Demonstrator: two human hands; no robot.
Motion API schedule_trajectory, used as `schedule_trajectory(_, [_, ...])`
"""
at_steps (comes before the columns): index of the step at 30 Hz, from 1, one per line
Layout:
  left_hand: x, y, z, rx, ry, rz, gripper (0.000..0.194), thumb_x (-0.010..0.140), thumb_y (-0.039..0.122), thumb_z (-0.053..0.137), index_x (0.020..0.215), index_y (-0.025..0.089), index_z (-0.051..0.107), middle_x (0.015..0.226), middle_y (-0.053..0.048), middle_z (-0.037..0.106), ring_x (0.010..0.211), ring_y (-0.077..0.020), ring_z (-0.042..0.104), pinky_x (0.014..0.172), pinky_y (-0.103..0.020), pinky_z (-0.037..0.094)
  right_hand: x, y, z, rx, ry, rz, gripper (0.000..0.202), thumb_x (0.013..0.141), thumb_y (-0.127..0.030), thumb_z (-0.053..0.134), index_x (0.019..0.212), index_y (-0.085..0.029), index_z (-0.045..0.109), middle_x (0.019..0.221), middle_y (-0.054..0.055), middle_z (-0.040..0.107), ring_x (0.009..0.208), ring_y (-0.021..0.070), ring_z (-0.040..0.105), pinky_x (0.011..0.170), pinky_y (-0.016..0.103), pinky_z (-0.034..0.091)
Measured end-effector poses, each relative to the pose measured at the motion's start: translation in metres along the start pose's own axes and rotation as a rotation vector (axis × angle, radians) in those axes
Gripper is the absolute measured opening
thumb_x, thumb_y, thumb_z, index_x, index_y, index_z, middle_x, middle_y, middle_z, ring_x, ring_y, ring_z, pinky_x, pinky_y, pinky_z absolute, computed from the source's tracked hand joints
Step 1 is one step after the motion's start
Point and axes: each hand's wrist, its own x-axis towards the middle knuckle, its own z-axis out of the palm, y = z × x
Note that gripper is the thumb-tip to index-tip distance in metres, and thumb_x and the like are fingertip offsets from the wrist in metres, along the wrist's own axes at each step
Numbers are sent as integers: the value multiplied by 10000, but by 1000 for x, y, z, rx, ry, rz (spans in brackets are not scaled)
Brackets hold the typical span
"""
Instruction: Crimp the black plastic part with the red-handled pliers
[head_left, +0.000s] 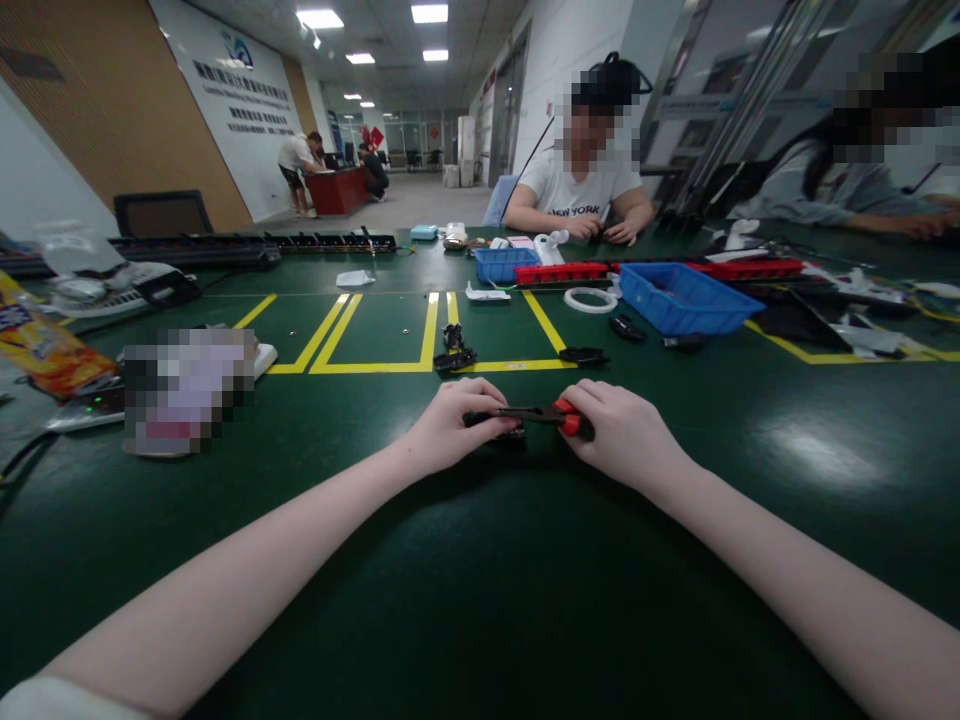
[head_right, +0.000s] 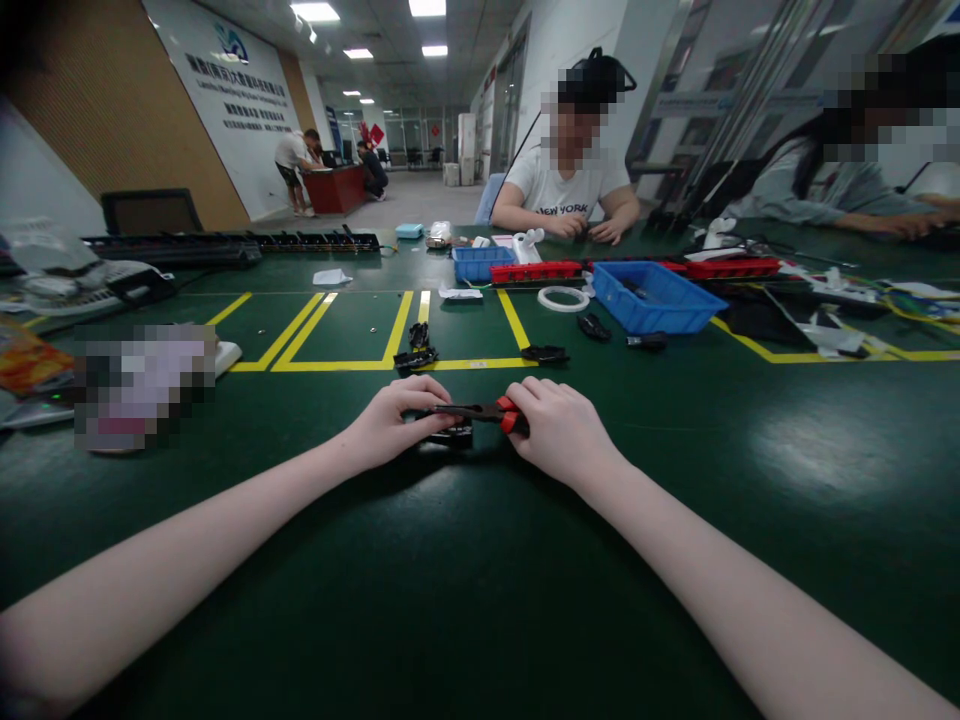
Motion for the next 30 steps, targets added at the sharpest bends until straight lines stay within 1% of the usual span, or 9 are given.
schedule_trajectory(4, [0,0,0,33,5,32,166,904,277,581,865,188,716,933,-33,648,883,-159,585,838,-318,435,-2,3,-2,-20,13,2,160,736,-201,571,894,-174,574,885,83,648,776,223,586,659,330,455])
schedule_trajectory(12, [-1,-4,0,218,-35,23,176,900,328,591,840,209,706,976,-25,631,950,-182,543,895,-350,371,-3,5,-1,-36,-1,0,164,740,-227,592,893,-170,588,896,80,648,769,218,576,655,328,448])
schedule_trajectory(18, [-2,-4,1,262,7,27,153,891,324,606,825,213,687,964,-7,634,970,-182,548,930,-362,343,-1,4,-2,-34,-24,0,159,731,-206,578,886,-172,592,878,78,648,757,212,576,647,316,445])
schedule_trajectory(21, [-3,-5,-1,271,17,34,168,892,365,597,940,219,663,1031,-20,633,1026,-204,543,934,-376,357,-1,5,-2,-38,-29,13,161,729,-205,576,886,-171,592,871,77,647,759,214,581,648,315,446])
schedule_trajectory(22, [-4,-6,-1,275,0,37,243,876,405,612,1035,223,638,1088,-31,623,1063,-218,531,936,-382,367,-1,5,-2,-40,-31,15,166,730,-207,578,890,-168,593,873,79,648,762,215,582,651,317,447])
schedule_trajectory(24, [-5,-8,-2,291,-62,37,534,801,513,669,1227,221,534,1218,-66,576,1141,-254,492,943,-399,388,-2,6,-2,-40,-35,16,179,730,-213,582,901,-161,595,879,83,650,763,217,584,653,321,450])
schedule_trajectory(26, [-5,-10,-3,320,-139,37,710,738,590,694,1294,212,466,1288,-91,534,1173,-279,471,953,-421,398,-3,7,-2,-37,-34,14,183,734,-221,580,905,-160,595,882,85,652,763,218,584,651,324,452])
schedule_trajectory(27, [-5,-11,-3,336,-170,38,686,748,597,680,1277,211,475,1292,-91,530,1167,-280,476,955,-427,400,-3,6,-2,-35,-31,12,182,736,-225,578,905,-161,595,881,85,652,764,219,584,652,325,452])
schedule_trajectory(30, [-4,-12,-2,370,-208,33,437,841,535,610,1125,208,551,1217,-66,567,1087,-249,523,925,-412,416,-4,4,-3,-23,-32,6,180,741,-234,575,906,-165,596,883,83,652,769,219,586,654,326,456])
